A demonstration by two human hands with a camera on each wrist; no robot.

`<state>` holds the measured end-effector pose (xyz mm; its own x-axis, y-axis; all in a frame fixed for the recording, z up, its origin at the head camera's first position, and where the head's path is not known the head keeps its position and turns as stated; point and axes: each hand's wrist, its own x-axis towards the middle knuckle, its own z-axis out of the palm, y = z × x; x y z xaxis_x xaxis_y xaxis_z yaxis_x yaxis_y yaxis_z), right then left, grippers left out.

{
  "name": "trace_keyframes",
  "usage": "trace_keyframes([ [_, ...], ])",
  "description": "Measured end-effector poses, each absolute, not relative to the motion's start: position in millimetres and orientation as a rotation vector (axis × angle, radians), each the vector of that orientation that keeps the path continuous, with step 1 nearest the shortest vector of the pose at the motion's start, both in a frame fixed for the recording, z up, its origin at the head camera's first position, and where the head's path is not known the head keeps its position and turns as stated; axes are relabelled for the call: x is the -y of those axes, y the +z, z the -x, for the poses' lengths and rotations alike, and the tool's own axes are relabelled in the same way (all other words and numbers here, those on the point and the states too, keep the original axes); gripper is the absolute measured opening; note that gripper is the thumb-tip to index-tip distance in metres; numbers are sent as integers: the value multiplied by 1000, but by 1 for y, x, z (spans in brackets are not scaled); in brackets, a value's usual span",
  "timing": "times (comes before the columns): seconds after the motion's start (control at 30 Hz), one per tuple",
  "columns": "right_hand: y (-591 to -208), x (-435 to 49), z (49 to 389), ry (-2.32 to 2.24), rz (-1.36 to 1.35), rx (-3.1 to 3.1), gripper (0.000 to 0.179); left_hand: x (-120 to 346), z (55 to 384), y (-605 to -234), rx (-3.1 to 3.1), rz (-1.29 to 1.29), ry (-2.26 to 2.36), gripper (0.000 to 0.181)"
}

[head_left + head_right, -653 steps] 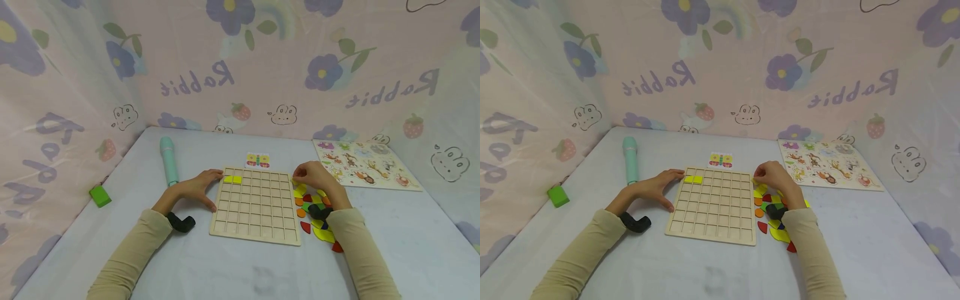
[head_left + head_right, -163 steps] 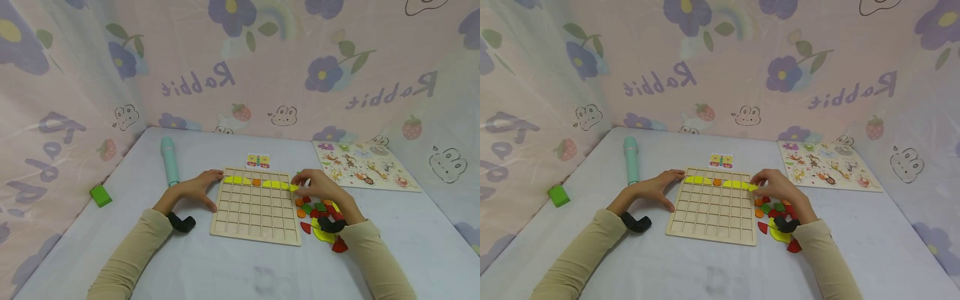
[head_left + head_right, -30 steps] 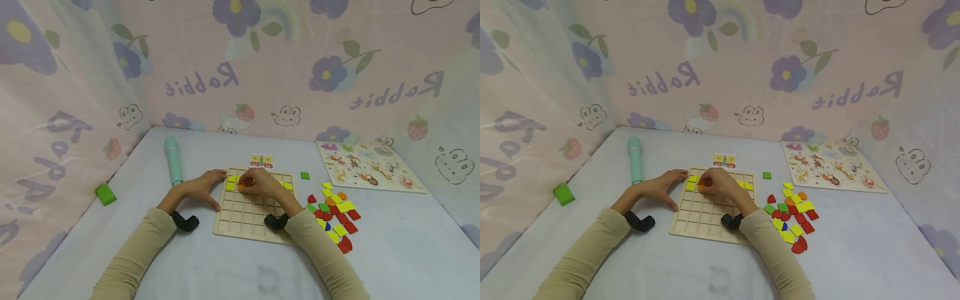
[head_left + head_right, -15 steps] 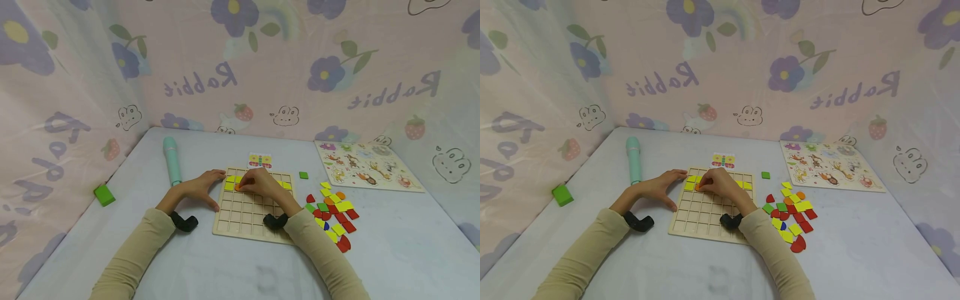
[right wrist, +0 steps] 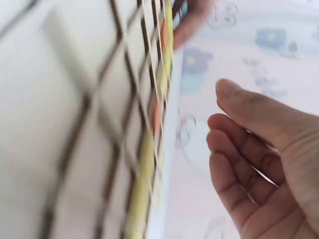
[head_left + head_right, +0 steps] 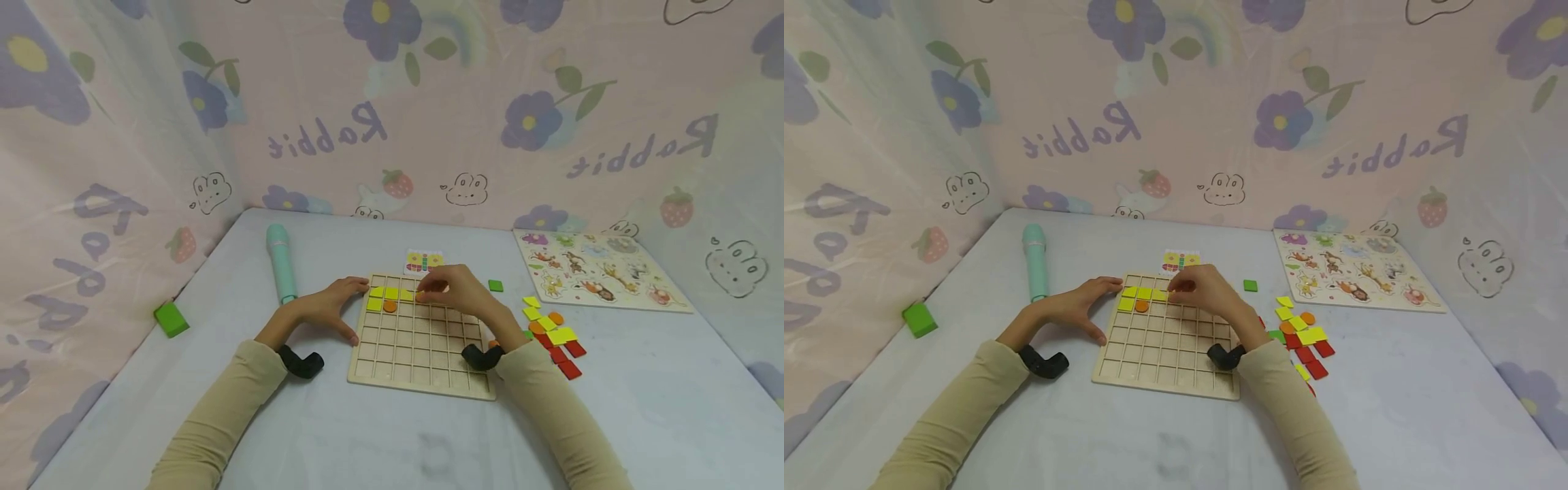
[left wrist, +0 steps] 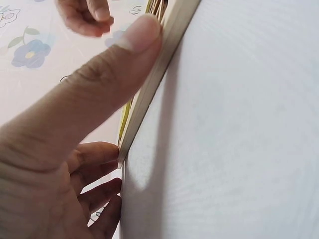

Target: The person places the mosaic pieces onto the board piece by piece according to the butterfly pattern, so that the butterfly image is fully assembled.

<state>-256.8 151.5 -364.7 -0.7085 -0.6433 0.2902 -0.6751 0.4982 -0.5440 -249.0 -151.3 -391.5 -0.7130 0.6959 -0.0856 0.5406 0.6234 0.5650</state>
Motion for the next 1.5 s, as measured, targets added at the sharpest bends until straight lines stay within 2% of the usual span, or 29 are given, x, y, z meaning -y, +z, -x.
trace_keyframes([
  [0.37,-365,-264,238,815,-750,2859,20,156,247,-391,-2564,-990,722,103],
  [0.6,-374,-304,232,761,-510,2990,27,157,247,-390,-2566,-1002,733,103],
  [1.07,-377,-316,232,709,-365,3125,36,155,248,-392,-2553,-1012,743,102],
  [1.3,-375,-312,233,712,-425,3090,28,153,249,-392,-2554,-1018,749,102],
  [1.5,-368,-285,235,797,-533,2989,26,152,250,-393,-2543,-1016,753,103],
])
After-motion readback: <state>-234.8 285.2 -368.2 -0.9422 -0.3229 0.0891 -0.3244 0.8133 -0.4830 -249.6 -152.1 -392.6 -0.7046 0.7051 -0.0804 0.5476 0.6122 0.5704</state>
